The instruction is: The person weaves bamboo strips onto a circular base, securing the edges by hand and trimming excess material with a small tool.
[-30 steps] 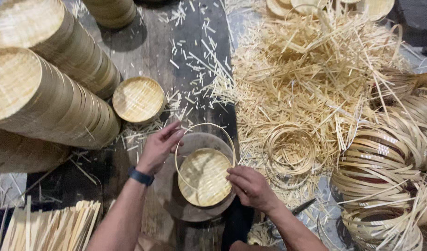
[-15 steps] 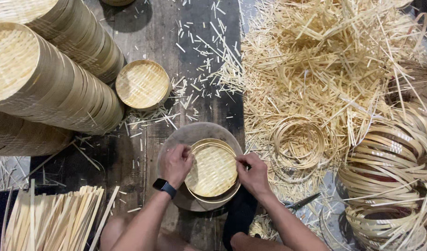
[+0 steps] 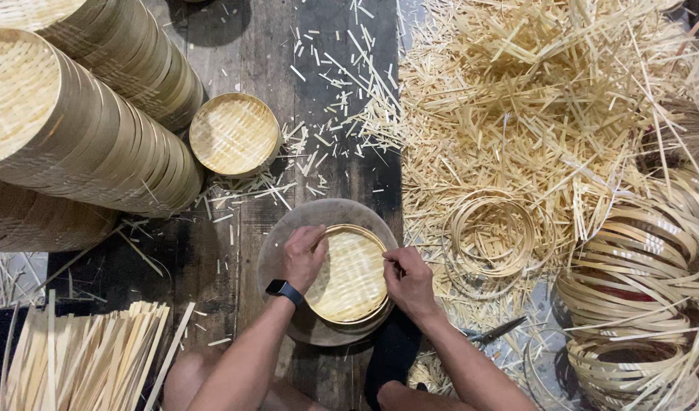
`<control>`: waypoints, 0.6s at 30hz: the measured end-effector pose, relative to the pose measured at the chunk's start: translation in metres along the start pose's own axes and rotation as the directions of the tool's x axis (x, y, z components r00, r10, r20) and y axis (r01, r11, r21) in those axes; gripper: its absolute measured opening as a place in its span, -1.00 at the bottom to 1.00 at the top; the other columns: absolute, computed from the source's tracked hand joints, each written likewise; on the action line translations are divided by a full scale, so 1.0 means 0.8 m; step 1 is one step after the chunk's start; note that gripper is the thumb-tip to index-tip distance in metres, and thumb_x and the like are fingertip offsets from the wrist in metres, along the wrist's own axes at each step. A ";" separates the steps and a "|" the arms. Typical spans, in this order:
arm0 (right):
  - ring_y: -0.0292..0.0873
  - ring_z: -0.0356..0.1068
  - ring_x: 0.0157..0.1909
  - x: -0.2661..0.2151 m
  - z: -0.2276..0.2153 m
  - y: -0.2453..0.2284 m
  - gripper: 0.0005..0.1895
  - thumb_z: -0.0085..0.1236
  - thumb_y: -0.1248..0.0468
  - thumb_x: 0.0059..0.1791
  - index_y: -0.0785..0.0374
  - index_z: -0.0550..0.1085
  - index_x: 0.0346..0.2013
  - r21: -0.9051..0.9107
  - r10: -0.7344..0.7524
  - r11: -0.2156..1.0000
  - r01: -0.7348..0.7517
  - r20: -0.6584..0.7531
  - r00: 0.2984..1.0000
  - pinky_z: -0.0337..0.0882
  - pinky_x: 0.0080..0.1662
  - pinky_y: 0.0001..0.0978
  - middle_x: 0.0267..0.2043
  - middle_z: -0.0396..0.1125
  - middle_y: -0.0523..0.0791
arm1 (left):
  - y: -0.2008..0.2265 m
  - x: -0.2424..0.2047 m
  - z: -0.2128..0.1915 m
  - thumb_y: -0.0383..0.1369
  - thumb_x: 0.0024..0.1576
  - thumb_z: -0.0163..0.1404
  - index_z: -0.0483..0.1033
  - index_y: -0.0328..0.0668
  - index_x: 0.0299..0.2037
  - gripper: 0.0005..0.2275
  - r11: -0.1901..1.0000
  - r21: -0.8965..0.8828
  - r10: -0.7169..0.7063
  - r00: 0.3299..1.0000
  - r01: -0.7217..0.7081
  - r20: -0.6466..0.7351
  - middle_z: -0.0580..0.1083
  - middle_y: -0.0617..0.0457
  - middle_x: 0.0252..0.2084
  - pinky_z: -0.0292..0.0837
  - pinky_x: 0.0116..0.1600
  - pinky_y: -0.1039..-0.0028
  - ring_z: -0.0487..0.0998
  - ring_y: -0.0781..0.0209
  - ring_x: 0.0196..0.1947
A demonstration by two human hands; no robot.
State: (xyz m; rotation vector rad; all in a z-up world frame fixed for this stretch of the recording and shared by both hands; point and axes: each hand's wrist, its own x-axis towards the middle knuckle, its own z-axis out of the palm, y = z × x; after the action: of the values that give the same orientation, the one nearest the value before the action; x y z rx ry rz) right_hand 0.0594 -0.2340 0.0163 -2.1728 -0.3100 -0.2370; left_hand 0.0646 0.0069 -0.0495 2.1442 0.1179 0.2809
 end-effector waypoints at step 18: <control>-0.10 0.38 0.12 0.106 -0.004 -0.008 -0.79 0.13 0.39 0.03 0.23 0.62 -0.07 0.144 0.030 0.985 -0.095 0.396 0.918 0.51 0.07 -0.27 0.05 0.31 -0.02 | 0.009 0.022 -0.008 -0.59 0.00 0.12 0.64 -0.23 -0.19 -0.80 0.964 0.098 0.236 0.965 -0.247 0.111 0.58 0.01 -0.22 0.49 -0.11 0.30 0.55 0.04 -0.18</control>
State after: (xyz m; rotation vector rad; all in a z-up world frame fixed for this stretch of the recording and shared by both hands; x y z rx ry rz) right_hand 0.1379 -0.2218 0.0467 -2.0538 -0.4669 0.2593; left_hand 0.0797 0.0115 -0.0378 2.2811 -0.1917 0.3149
